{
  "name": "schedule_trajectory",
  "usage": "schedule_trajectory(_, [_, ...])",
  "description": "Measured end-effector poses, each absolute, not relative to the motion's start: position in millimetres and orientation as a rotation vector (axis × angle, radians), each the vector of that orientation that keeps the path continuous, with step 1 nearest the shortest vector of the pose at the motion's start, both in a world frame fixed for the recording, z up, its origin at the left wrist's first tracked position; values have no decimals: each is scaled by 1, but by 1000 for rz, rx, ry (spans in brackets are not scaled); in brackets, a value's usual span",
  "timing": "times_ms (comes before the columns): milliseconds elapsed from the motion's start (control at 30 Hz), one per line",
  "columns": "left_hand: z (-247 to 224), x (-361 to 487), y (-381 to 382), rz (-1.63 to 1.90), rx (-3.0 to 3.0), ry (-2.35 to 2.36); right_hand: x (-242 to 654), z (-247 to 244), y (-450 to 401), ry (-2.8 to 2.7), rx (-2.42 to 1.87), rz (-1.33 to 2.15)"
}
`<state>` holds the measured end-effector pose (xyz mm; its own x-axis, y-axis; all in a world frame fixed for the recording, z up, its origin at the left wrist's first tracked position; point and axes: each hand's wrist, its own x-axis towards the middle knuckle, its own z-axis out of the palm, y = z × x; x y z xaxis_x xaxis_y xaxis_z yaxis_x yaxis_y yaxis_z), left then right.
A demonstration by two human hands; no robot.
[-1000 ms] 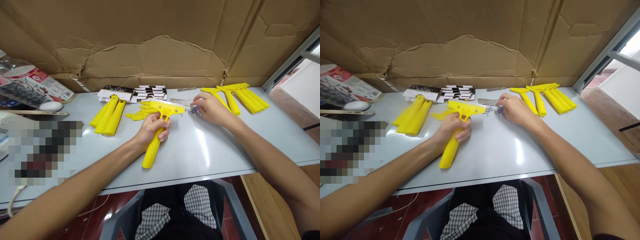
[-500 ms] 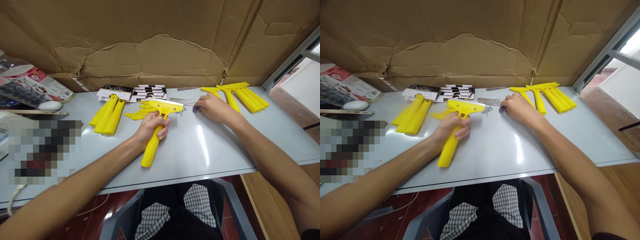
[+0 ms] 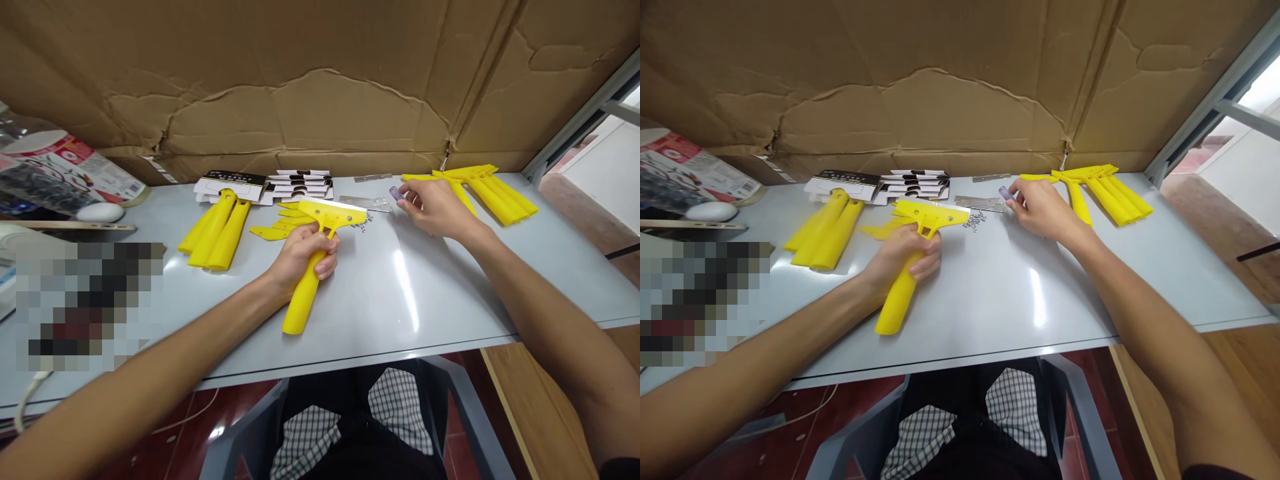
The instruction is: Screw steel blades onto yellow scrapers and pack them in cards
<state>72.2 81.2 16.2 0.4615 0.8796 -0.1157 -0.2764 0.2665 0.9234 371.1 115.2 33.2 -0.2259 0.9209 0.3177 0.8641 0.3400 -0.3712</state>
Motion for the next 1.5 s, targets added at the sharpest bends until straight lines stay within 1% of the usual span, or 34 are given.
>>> schedule_trajectory(133, [16,73,81,889,1003,731,373,32,118,-1987,-1583,326])
schedule_trajectory(233, [16,74,81,886,999,732,372,31,120,-1785,-1555,667])
schedule_trajectory(367, [17,74,81,886,996,737,366,32,119,-1443,-1321,1130])
schedule_trajectory(467, [21,76,78,881,1005,766,359,35,116,-1235,-1120,1301])
schedule_trajectory(600, [27,78,72,864,1015,830,348,37,107,-1123,-1041,1237])
schedule_trajectory(833, [27,80,62,795,925,846,321,38,88,-1332,-1052,907])
schedule_trajectory(1000, [26,80,61,763,858,844,308,44,76,-1299,-1007,803])
schedule_trajectory(1333, [28,80,61,774,874,851,304,47,70,-1309,-951,801])
schedule_trajectory(1500, [33,82,59,766,889,863,305,39,79,-1308,-805,811])
